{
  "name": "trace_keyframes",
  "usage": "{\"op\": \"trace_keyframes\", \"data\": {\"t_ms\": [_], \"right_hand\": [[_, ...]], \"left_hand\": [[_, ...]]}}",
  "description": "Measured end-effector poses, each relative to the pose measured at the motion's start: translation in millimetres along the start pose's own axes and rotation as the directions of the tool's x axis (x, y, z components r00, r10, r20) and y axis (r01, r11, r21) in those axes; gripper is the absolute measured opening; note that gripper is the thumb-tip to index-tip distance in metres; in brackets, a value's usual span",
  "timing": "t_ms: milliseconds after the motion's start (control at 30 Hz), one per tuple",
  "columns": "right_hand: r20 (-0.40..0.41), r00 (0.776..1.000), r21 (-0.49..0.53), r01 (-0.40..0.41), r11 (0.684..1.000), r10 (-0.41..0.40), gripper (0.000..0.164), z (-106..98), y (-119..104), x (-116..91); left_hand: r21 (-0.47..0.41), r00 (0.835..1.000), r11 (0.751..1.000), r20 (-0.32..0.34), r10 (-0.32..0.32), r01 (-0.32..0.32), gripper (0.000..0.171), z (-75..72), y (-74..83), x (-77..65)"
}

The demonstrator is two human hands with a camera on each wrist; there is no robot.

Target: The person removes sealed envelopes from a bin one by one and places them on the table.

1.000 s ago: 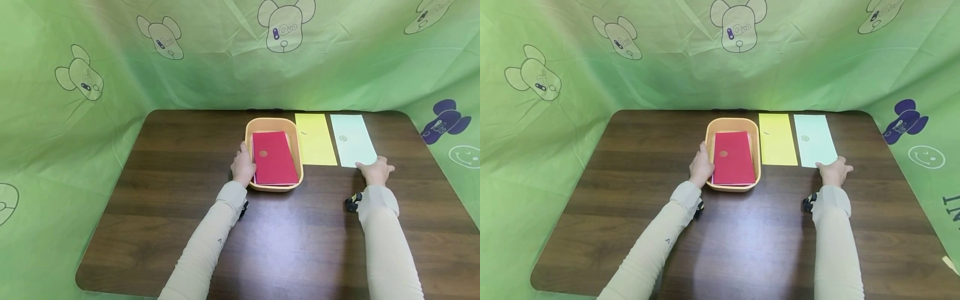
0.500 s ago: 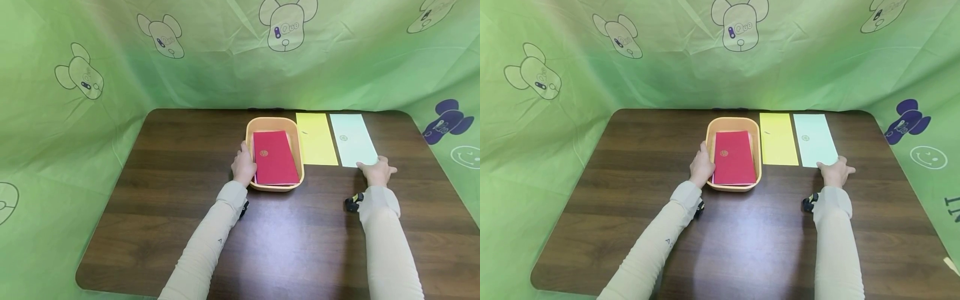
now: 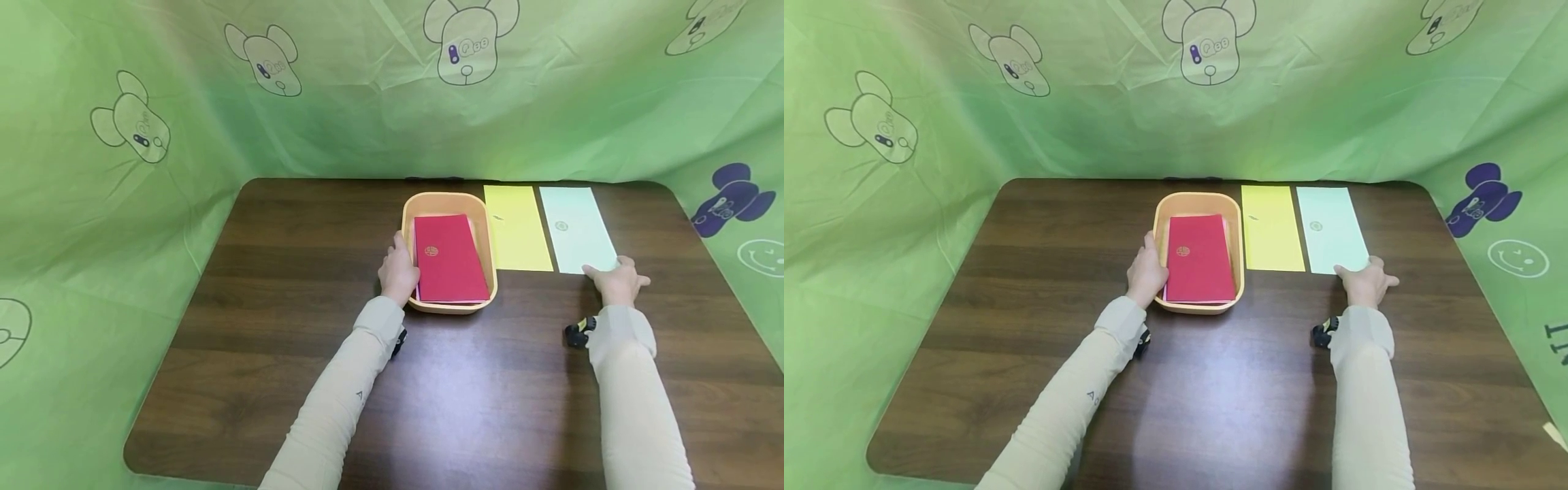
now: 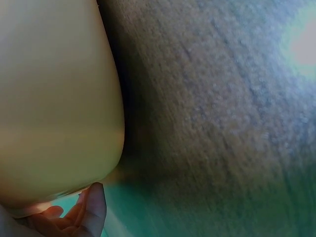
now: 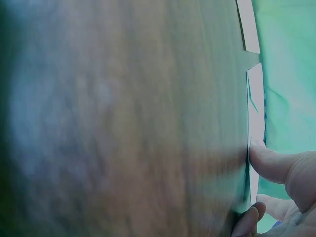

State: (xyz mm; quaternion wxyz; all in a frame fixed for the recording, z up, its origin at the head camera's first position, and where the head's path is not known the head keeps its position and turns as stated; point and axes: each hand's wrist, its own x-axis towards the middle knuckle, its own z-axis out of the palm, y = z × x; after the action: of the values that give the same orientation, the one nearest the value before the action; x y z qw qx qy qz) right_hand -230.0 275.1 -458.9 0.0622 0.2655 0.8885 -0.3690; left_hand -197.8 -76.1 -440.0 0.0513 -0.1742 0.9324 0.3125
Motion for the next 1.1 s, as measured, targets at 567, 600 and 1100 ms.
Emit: {"op": "trace_keyframes", "data": {"t_ms": [567, 600, 1100], "right_hand": [[0.046, 0.999, -0.008, 0.002, 1.0, -0.001, 0.079, -4.5, 0.6, 4.3], [0.049, 0.999, -0.006, 0.002, 1.0, -0.001, 0.079, -4.6, 0.9, 4.6], [0.075, 0.997, -0.024, 0.023, 0.999, -0.021, 0.079, -8.1, 0.7, 3.3]], "left_hand": [[-0.001, 1.0, 1.0, -0.004, -0.004, 0.004, 0.075, 1.4, -0.4, 0.3], [0.0, 1.0, 1.0, -0.003, -0.007, 0.007, 0.075, 1.3, -0.3, 0.3], [-0.003, 1.0, 1.0, 0.015, -0.011, 0.011, 0.074, 0.0, 1.0, 0.3]]}}
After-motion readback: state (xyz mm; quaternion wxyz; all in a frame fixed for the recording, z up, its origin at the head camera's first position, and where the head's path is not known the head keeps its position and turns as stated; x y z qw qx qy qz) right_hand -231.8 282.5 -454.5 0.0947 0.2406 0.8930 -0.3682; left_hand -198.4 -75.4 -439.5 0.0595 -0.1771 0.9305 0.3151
